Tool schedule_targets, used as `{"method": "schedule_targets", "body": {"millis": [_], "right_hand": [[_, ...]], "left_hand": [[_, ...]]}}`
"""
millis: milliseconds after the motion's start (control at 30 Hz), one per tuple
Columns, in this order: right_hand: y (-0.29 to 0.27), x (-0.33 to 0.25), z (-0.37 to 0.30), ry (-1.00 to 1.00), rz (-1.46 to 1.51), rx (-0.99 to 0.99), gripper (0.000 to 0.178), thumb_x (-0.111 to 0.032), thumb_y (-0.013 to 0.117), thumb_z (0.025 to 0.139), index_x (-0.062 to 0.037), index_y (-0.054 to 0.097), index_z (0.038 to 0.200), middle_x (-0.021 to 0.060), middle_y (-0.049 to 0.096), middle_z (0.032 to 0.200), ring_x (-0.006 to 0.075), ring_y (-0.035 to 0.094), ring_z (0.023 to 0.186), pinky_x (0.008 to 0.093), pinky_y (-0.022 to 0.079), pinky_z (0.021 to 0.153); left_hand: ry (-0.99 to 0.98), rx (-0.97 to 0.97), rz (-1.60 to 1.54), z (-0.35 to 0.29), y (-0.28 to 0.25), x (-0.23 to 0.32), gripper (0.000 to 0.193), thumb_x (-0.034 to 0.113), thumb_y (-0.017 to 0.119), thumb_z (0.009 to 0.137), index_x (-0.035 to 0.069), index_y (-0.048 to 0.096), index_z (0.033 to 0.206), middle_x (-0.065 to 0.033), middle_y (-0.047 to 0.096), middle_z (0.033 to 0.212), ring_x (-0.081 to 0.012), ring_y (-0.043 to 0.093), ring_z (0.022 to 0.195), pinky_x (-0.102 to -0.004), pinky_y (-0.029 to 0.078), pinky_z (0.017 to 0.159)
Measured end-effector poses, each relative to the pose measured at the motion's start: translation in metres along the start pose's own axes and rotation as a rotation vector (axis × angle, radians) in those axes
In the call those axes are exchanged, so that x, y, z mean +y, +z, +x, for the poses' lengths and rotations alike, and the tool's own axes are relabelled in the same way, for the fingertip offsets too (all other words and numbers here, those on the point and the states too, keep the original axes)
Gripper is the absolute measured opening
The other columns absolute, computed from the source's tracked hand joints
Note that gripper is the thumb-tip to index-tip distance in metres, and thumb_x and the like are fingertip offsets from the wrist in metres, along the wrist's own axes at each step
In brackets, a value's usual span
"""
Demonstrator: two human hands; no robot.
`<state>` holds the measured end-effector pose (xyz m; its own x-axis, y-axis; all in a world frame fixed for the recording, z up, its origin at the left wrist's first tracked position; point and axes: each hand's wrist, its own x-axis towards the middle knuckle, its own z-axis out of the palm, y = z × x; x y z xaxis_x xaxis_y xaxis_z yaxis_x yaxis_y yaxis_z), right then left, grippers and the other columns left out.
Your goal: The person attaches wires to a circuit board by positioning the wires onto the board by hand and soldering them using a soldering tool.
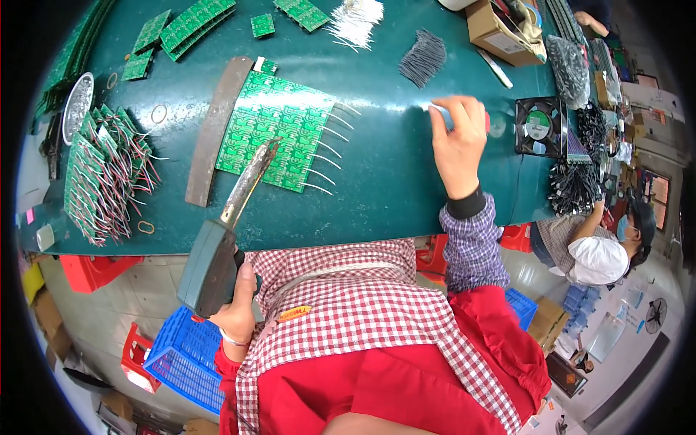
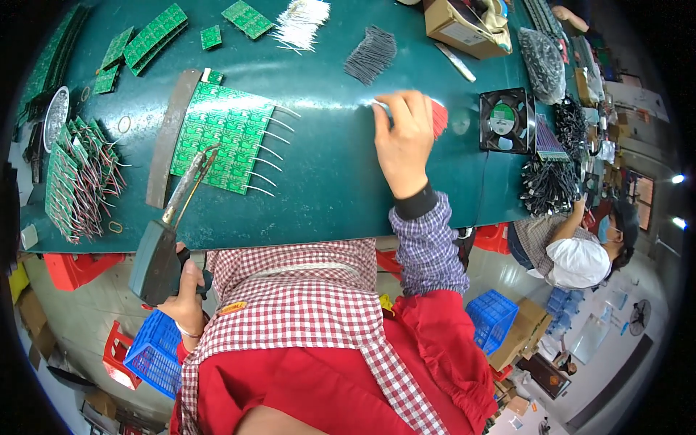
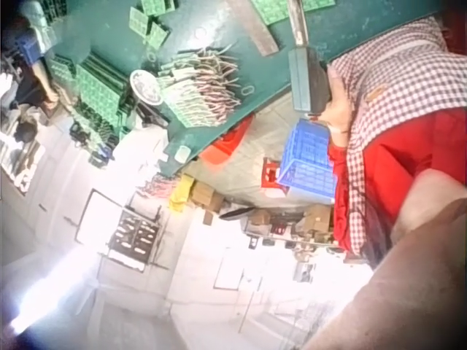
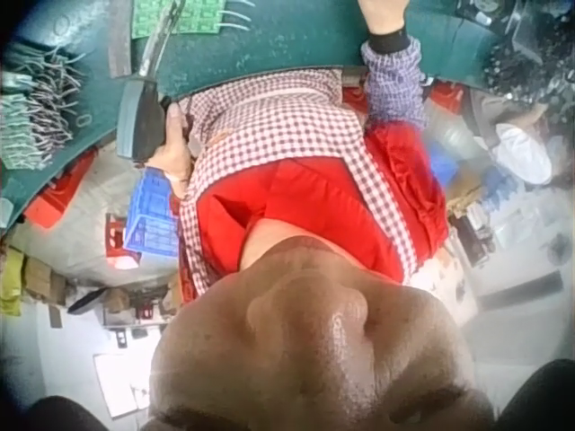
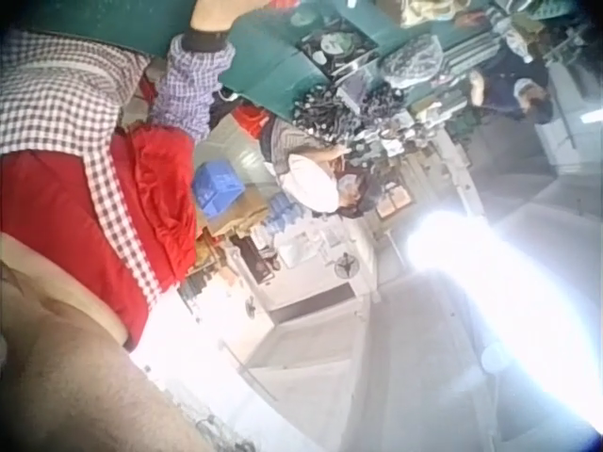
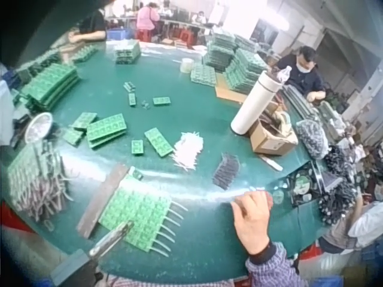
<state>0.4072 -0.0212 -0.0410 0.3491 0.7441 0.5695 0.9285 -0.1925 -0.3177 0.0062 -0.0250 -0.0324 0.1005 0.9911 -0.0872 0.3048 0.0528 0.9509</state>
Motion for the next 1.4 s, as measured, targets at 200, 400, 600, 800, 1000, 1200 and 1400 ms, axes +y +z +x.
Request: {"method": "schedule_targets", "body": {"millis": [200,400,600,800,1000,1200,1400], "right_hand": [[0.027,-0.010,0.043,-0.112,-0.006,-0.098,0.009,-0.007,0.077,0.078,-0.0078,0.070,0.084,0.0053,0.063,0.090,0.0277,0.059,0.089,0.0402,0.047,0.075],[0.031,-0.016,0.059,-0.144,-0.124,-0.086,0.010,-0.008,0.077,0.077,-0.0086,0.070,0.085,0.0059,0.063,0.091,0.0287,0.060,0.091,0.0403,0.048,0.076],[0.029,-0.002,0.042,-0.018,-0.175,-0.181,0.015,-0.009,0.078,0.079,-0.0070,0.072,0.092,0.0087,0.065,0.097,0.0302,0.061,0.094,0.0411,0.049,0.078],[0.037,0.006,0.039,-0.059,-0.136,-0.127,0.010,-0.007,0.076,0.081,-0.0057,0.071,0.090,0.0092,0.065,0.091,0.0301,0.062,0.089,0.0414,0.049,0.076],[0.040,0.007,0.036,-0.067,-0.131,-0.098,0.007,-0.006,0.073,0.083,-0.0080,0.066,0.085,0.0077,0.063,0.085,0.0296,0.060,0.084,0.0419,0.047,0.072],[0.042,0.009,0.034,-0.075,-0.108,-0.095,0.011,-0.007,0.074,0.081,-0.0086,0.068,0.090,0.0067,0.062,0.086,0.0279,0.060,0.085,0.0411,0.046,0.072],[0.043,0.008,0.036,-0.079,-0.113,-0.086,0.011,-0.006,0.074,0.080,-0.0077,0.067,0.089,0.0060,0.062,0.086,0.0273,0.059,0.084,0.0396,0.047,0.072]], "left_hand": [[0.068,0.055,-0.057,0.012,0.012,0.019,0.039,-0.007,0.069,0.084,-0.008,0.061,0.122,-0.0174,0.069,0.107,-0.0115,0.055,0.059,-0.0265,0.044,0.053],[-0.005,0.071,-0.115,0.020,0.019,0.028,0.041,-0.010,0.068,0.083,-0.008,0.059,0.122,-0.0198,0.068,0.109,-0.0147,0.059,0.061,-0.0279,0.046,0.052],[0.061,-0.009,-0.057,0.027,0.021,0.025,0.043,-0.011,0.068,0.083,-0.007,0.058,0.124,-0.0203,0.068,0.113,-0.0154,0.060,0.064,-0.0282,0.048,0.053],[0.127,-0.076,-0.029,0.029,0.023,0.018,0.044,-0.011,0.067,0.083,-0.007,0.058,0.126,-0.0196,0.068,0.113,-0.0151,0.061,0.064,-0.0275,0.048,0.052],[0.138,-0.048,-0.052,0.029,0.031,0.024,0.044,-0.010,0.068,0.083,-0.007,0.058,0.126,-0.0195,0.067,0.114,-0.0144,0.060,0.063,-0.0270,0.047,0.052],[0.133,-0.055,-0.035,0.031,0.033,0.023,0.043,-0.009,0.067,0.085,-0.007,0.057,0.127,-0.0198,0.067,0.113,-0.0139,0.058,0.061,-0.0263,0.046,0.051],[0.172,-0.083,-0.061,0.032,0.040,0.021,0.044,-0.009,0.068,0.085,-0.007,0.057,0.127,-0.0198,0.067,0.113,-0.0135,0.058,0.061,-0.0262,0.046,0.051]]}}
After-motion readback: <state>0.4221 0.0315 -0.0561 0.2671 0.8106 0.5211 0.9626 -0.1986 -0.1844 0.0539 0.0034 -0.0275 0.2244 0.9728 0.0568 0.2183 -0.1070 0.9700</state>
